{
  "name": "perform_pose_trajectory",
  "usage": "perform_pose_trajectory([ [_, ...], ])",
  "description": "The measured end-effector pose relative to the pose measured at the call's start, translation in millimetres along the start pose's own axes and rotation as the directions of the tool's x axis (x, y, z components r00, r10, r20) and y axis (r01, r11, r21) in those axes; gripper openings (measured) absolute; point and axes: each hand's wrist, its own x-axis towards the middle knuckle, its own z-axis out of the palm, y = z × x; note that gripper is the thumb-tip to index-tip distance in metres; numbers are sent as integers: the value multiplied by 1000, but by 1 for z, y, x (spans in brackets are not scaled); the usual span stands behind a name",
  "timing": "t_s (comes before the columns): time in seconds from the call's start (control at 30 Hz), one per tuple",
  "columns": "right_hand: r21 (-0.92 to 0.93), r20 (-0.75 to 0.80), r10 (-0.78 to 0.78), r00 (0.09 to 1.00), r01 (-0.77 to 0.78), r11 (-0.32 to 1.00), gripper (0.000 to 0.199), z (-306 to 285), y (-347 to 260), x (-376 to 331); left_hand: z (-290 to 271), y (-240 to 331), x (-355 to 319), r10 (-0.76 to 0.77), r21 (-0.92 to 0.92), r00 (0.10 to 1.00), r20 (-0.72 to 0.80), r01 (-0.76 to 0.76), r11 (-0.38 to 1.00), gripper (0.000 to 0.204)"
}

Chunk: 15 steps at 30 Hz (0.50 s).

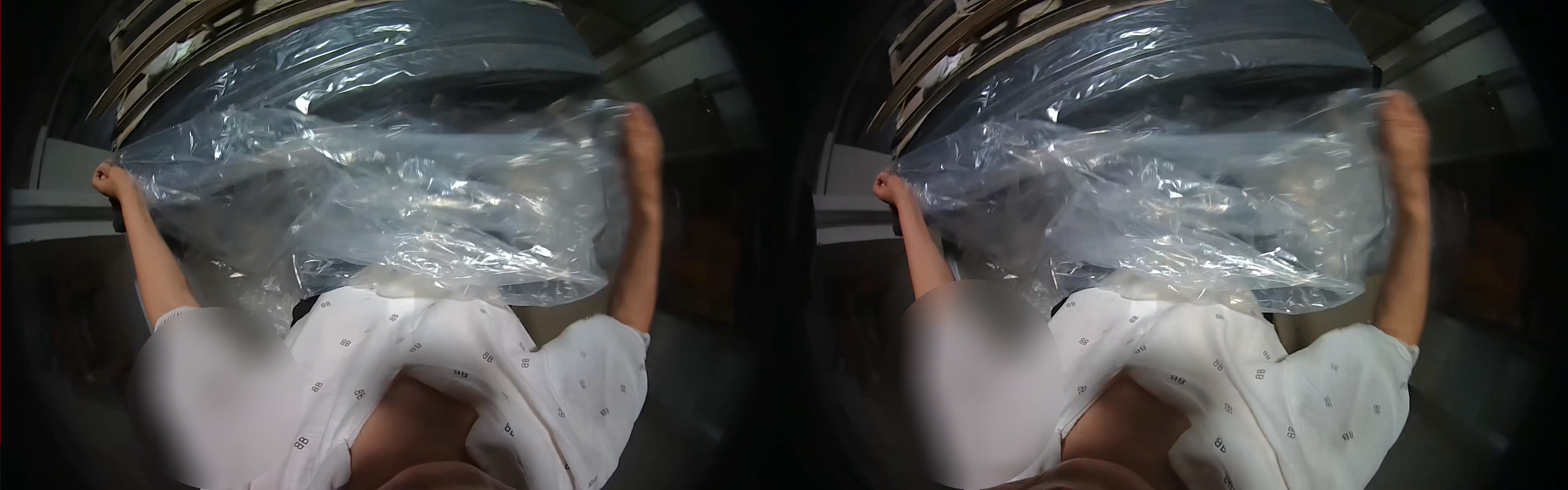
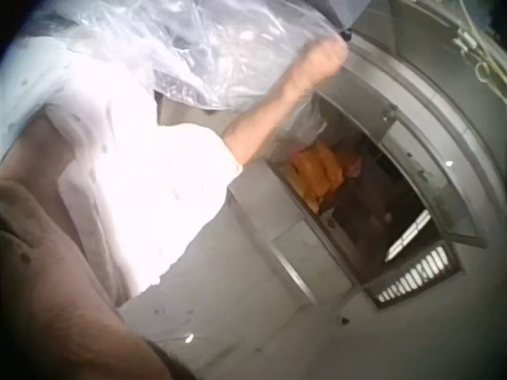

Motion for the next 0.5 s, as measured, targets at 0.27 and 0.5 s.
perform_pose_trajectory([
  [0.27, -940, -331, -569, 752, -208, 272, 25, -245, -34, 65, 102, 6, -73, -114, -163, 930, 350, 180, 970, 15],
  [0.5, -723, 274, -918, 288, 691, 1, 34, 16, -88, 54, -4, -1, -31, 62, 414, 991, -118, -8, 910, 27],
])
